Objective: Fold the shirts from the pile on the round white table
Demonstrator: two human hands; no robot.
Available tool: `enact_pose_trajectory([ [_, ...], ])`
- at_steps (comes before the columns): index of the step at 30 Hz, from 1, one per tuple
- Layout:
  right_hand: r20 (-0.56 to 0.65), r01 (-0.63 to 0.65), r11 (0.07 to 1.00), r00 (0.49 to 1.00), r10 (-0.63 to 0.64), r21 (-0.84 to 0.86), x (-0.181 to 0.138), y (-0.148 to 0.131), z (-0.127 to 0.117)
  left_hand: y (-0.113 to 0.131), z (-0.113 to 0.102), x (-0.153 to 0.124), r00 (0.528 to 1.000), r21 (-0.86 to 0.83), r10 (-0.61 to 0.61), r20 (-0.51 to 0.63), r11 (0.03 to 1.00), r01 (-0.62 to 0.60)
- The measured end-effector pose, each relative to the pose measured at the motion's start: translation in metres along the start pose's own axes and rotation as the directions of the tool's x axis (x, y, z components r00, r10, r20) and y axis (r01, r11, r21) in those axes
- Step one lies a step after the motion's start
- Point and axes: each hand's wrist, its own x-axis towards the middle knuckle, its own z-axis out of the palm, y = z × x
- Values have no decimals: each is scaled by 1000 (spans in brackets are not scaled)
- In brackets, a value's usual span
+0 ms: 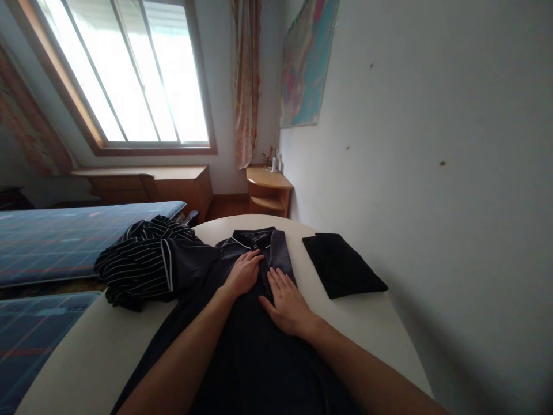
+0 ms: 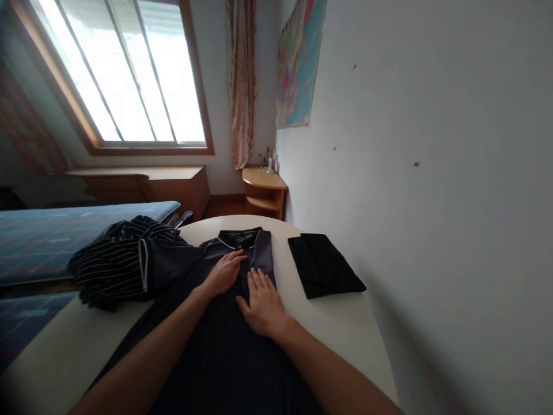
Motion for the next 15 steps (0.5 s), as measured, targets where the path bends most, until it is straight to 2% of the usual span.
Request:
enact_pose_trajectory([
  [9, -9, 14, 997, 1000, -15, -73, 30, 49, -14, 6, 18, 49, 1000, -5, 0, -1, 1000, 0],
  [15, 11, 21, 996, 1000, -20, -82, 52, 68, -21, 10, 16, 73, 998, -23, -33, -58, 999, 31],
])
